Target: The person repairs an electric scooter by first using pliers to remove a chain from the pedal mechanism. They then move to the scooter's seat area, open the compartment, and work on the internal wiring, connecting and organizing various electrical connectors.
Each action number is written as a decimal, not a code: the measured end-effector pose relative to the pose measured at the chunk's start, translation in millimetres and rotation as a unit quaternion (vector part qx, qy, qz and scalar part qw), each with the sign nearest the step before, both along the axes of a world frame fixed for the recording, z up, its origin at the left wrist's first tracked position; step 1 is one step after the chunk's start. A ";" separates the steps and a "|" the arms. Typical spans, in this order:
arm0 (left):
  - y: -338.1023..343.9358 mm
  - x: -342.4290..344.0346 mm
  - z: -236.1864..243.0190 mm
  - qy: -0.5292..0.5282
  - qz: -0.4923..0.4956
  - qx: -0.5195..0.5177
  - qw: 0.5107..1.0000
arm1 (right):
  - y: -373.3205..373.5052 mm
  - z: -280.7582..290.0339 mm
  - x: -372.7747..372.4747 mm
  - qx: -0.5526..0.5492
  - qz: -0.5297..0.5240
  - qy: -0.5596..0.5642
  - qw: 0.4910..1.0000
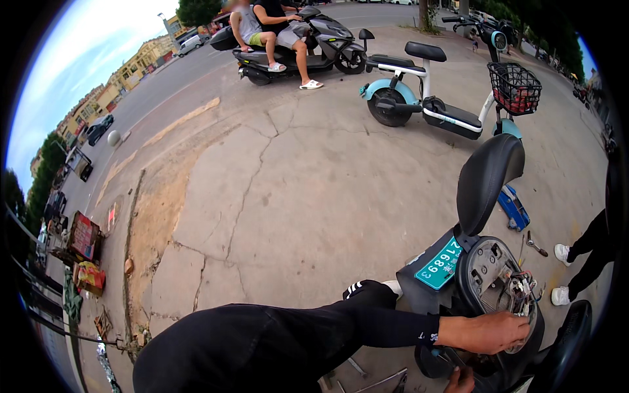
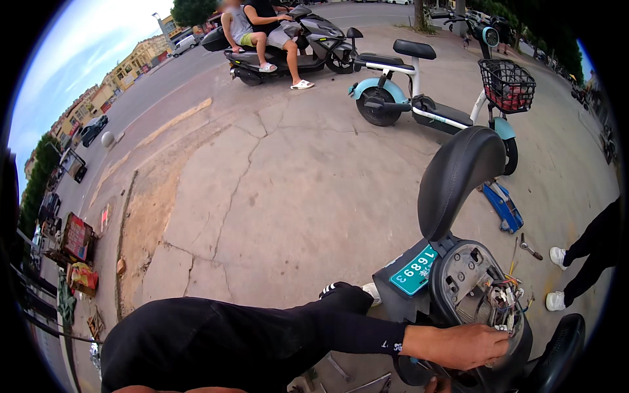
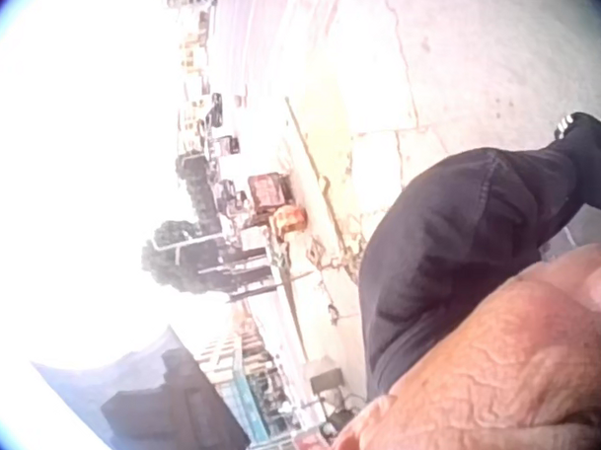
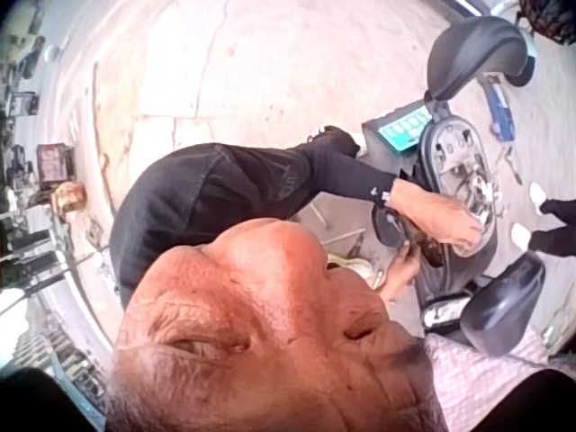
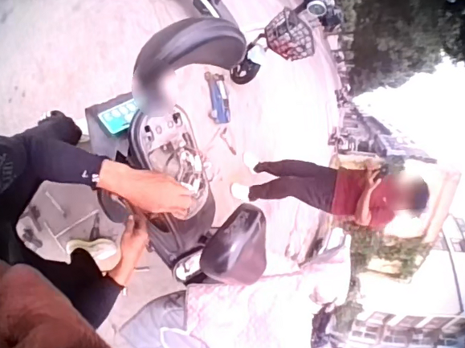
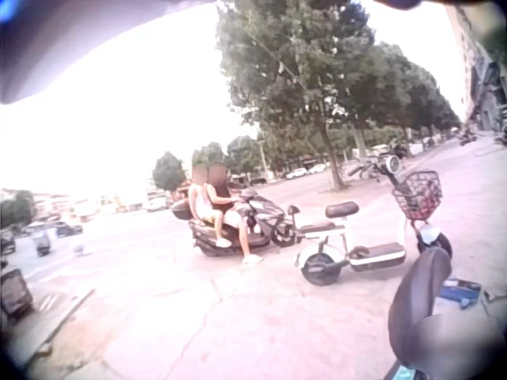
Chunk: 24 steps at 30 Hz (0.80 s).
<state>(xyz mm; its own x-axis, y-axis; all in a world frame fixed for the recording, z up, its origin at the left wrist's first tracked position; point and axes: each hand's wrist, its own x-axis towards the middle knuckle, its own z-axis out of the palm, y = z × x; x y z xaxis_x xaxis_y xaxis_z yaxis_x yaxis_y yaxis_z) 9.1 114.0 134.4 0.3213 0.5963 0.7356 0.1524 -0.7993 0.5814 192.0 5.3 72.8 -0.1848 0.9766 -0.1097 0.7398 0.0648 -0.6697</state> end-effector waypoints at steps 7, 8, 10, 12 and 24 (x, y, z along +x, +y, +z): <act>12.8 -44.2 17.0 -0.005 0.038 -0.041 0.998 | -8.5 3.5 -7.3 -0.029 0.022 -0.082 0.996; 17.5 -57.3 20.7 -0.034 0.077 -0.005 0.996 | -9.3 0.4 -7.5 -0.040 0.027 -0.105 0.993; 29.1 -63.5 19.6 -0.074 0.073 -0.035 0.994 | -14.1 -4.6 -0.7 -0.020 0.020 -0.121 0.992; 22.5 -67.5 27.5 -0.067 0.088 -0.023 0.994 | -19.5 -0.6 -1.0 -0.015 0.024 -0.140 0.990; -74.1 -4.1 48.0 -0.010 0.031 0.205 0.978 | -50.1 -18.0 6.9 0.063 0.093 -0.115 0.987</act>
<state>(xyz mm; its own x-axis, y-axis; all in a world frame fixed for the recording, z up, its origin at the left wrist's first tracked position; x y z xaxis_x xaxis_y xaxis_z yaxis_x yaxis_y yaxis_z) 5.0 39.9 182.4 0.2773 0.2673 0.9228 0.2000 -0.9555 0.2167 198.9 -44.8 54.9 -0.3468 0.9367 -0.0490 0.8388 0.2863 -0.4630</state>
